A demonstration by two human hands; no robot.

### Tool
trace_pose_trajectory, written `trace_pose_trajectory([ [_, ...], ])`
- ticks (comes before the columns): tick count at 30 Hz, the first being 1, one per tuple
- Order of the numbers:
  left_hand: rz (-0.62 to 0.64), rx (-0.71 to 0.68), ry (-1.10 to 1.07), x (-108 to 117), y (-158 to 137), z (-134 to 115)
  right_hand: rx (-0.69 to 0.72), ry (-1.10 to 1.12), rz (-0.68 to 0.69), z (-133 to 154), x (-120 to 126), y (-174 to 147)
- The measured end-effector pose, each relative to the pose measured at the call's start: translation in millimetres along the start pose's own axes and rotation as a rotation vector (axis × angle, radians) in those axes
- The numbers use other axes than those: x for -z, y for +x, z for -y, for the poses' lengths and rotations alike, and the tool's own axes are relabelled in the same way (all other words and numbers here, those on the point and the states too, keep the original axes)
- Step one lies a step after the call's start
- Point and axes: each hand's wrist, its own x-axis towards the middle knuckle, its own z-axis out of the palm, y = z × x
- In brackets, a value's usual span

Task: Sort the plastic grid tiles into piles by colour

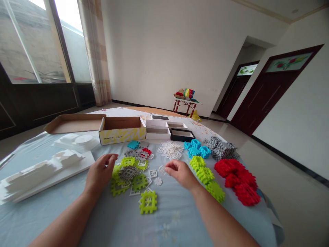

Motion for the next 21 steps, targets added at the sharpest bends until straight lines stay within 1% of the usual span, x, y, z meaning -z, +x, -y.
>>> trace_pose_trajectory([
  [4,0.010,0.004,-0.016,0,0,0,-0.068,0.003,-0.270,-16,20,40],
  [6,0.010,0.010,-0.021,0,0,1,-0.075,-0.022,-0.375,-22,26,52],
  [8,0.002,0.020,-0.021,0,1,1,-0.024,-0.107,-0.469,-26,26,54],
  [10,-0.007,0.018,-0.026,1,1,1,0.067,-0.223,-0.517,-27,21,48],
  [11,-0.011,0.014,-0.032,1,1,1,0.107,-0.271,-0.505,-26,16,43],
  [12,-0.014,0.013,-0.041,1,1,1,0.134,-0.300,-0.464,-25,11,37],
  [14,-0.019,0.029,-0.062,2,2,0,0.151,-0.312,-0.323,-20,-1,25],
  [17,-0.017,0.108,-0.122,4,3,-1,0.160,-0.350,-0.110,-9,-18,9],
  [19,-0.009,0.148,-0.153,7,4,-1,0.146,-0.406,-0.021,-3,-26,0],
  [21,-0.007,0.155,-0.164,9,5,-1,0.115,-0.456,0.034,0,-32,-6],
])
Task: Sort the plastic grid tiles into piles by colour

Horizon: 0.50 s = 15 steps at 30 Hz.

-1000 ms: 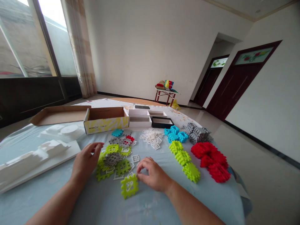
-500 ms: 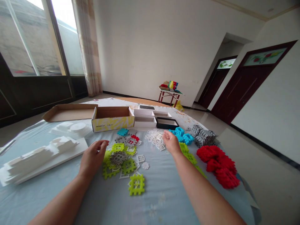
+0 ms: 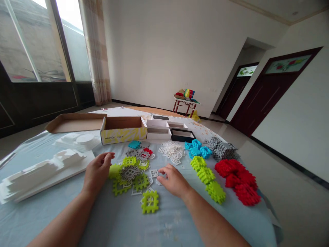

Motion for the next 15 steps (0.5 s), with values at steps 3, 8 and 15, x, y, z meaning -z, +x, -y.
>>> trace_pose_trajectory([
  [3,-0.006,-0.004,0.002,1.5,1.1,0.3,-0.013,-0.029,0.049,1.1,-3.4,-5.0],
  [8,-0.015,-0.001,0.004,1.3,2.2,1.8,-0.046,-0.003,0.041,-2.1,-3.5,-7.9],
  [15,-0.030,0.032,-0.025,5.1,3.9,4.6,-0.094,0.203,0.104,-2.4,4.0,-10.8],
])
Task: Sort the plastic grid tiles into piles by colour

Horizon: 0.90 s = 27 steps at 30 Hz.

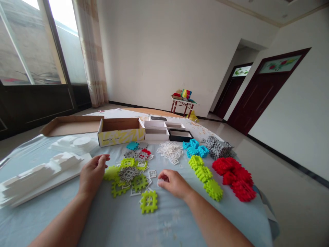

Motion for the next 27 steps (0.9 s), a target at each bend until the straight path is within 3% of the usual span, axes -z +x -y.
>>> trace_pose_trajectory([
  [8,0.009,0.031,-0.030,0,1,2,-0.061,0.298,-0.129,-17,25,27],
  [19,0.001,0.045,-0.051,-6,5,7,-0.124,0.313,-0.403,-49,58,83],
  [27,0.004,0.062,-0.053,-5,3,6,-0.147,0.321,-0.425,-55,54,83],
])
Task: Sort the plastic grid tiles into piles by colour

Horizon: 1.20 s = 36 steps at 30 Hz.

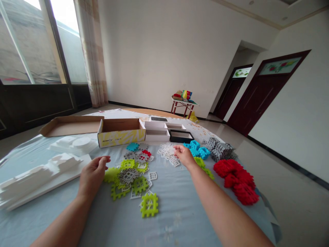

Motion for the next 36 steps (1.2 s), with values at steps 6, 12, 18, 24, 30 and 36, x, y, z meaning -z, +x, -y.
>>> trace_pose_trajectory([
  [6,0.006,-0.005,-0.005,-1,2,2,-0.018,-0.016,-0.042,-8,-2,3],
  [12,0.010,-0.007,-0.003,-1,1,2,0.004,-0.096,-0.059,-10,3,0],
  [18,0.011,-0.011,-0.007,-2,1,2,0.099,-0.180,0.112,2,-14,-31],
  [24,0.007,-0.008,-0.008,-2,-1,0,0.259,-0.327,0.291,16,-41,-69],
  [30,0.007,-0.009,-0.011,-2,-1,-2,0.366,-0.546,0.352,21,-52,-84],
  [36,0.014,-0.020,-0.004,-2,-1,-1,0.317,-0.437,0.364,23,-45,-88],
])
